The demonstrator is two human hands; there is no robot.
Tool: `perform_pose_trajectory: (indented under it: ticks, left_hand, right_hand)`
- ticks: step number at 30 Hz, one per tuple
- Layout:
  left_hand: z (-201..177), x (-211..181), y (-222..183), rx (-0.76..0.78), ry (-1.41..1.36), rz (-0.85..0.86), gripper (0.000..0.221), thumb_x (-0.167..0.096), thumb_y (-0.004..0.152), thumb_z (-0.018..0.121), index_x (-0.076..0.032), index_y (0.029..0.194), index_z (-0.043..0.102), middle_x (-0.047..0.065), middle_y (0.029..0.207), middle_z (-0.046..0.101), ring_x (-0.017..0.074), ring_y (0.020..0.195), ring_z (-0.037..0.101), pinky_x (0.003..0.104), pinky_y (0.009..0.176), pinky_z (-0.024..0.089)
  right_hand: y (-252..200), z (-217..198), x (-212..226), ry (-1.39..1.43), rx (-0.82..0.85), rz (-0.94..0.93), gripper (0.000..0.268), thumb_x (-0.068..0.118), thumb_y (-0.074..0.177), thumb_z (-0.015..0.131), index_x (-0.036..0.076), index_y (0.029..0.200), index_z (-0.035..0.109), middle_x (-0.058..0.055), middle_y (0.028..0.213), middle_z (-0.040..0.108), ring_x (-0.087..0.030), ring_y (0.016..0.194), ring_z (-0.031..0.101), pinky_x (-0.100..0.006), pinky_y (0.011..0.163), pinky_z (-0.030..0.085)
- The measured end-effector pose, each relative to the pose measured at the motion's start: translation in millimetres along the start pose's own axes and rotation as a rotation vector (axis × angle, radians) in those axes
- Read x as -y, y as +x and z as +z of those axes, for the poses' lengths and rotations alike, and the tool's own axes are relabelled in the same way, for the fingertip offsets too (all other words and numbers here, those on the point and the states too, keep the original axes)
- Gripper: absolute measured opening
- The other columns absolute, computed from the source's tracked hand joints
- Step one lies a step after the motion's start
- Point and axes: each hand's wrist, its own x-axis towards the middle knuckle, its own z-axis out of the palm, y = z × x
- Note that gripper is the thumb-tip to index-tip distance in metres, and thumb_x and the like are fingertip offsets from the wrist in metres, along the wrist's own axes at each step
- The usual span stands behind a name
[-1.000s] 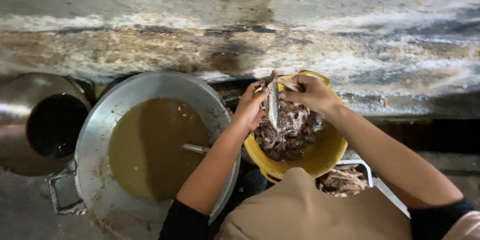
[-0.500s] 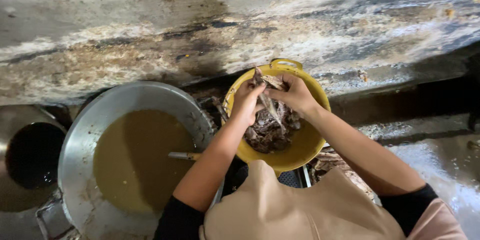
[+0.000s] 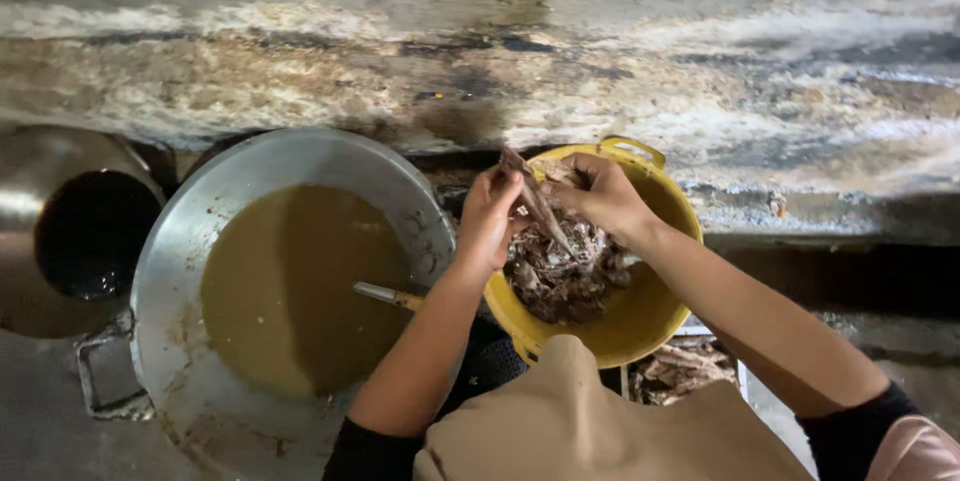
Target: The person cleans fish by hand, removing scales and internal parts over a yellow bucket. They repeatedly dip the fish into a large metal basin of water to rinse them before placing the cleaned fish into a white tray.
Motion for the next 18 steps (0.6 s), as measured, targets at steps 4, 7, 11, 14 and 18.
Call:
perform_pose_trajectory:
  ticks: [4, 7, 11, 14, 18]
  left_hand:
    - [-13, -32, -6, -0.058, -0.045, 0.117, 0.048, -0.032, 0.094, 0.07, -0.004, 0.128, 0.052, 0.009, 0.114, 0.062, 0.0196, 0.102, 0.067, 0.042, 0.075, 0.066]
    - [-25, -52, -12, -0.035, -0.063, 0.172, 0.047, -0.033, 0.097, 0.071, -0.001, 0.126, 0.054, 0.015, 0.114, 0.068, 0.0246, 0.104, 0.072, 0.039, 0.076, 0.066]
    - [-35, -68, -19, -0.072, -0.047, 0.267, 0.05, -0.03, 0.097, 0.072, 0.0, 0.131, 0.051, 0.014, 0.116, 0.066, 0.0267, 0.11, 0.073, 0.041, 0.077, 0.066]
    - [-32, -75, -24, -0.131, 0.011, 0.315, 0.062, -0.031, 0.095, 0.07, -0.004, 0.142, 0.04, 0.013, 0.119, 0.067, 0.0267, 0.109, 0.072, 0.04, 0.077, 0.066]
    - [-20, -78, -31, -0.163, 0.102, 0.37, 0.078, -0.032, 0.095, 0.065, -0.011, 0.154, 0.017, 0.015, 0.115, 0.067, 0.0281, 0.107, 0.073, 0.041, 0.078, 0.068]
  right_hand:
    - [13, 3, 23, -0.002, 0.02, 0.036, 0.027, 0.017, 0.083, 0.083, 0.001, 0.098, 0.069, -0.003, 0.076, 0.067, -0.013, 0.064, 0.057, -0.033, 0.057, 0.044]
    - [24, 4, 34, -0.16, 0.076, 0.0, 0.025, 0.023, 0.084, 0.082, 0.007, 0.098, 0.069, 0.003, 0.076, 0.07, -0.008, 0.067, 0.06, -0.027, 0.064, 0.049]
    - [31, 17, 35, -0.263, 0.189, -0.073, 0.027, 0.025, 0.086, 0.083, 0.003, 0.094, 0.072, -0.003, 0.073, 0.061, -0.011, 0.065, 0.052, -0.03, 0.059, 0.041]
    - [23, 23, 28, -0.238, 0.262, -0.052, 0.027, 0.025, 0.083, 0.083, 0.004, 0.095, 0.071, -0.001, 0.073, 0.064, -0.01, 0.063, 0.055, -0.028, 0.058, 0.044]
    - [16, 26, 22, -0.281, 0.283, -0.024, 0.028, 0.024, 0.081, 0.086, 0.004, 0.097, 0.075, -0.001, 0.073, 0.066, -0.01, 0.064, 0.054, -0.029, 0.058, 0.043]
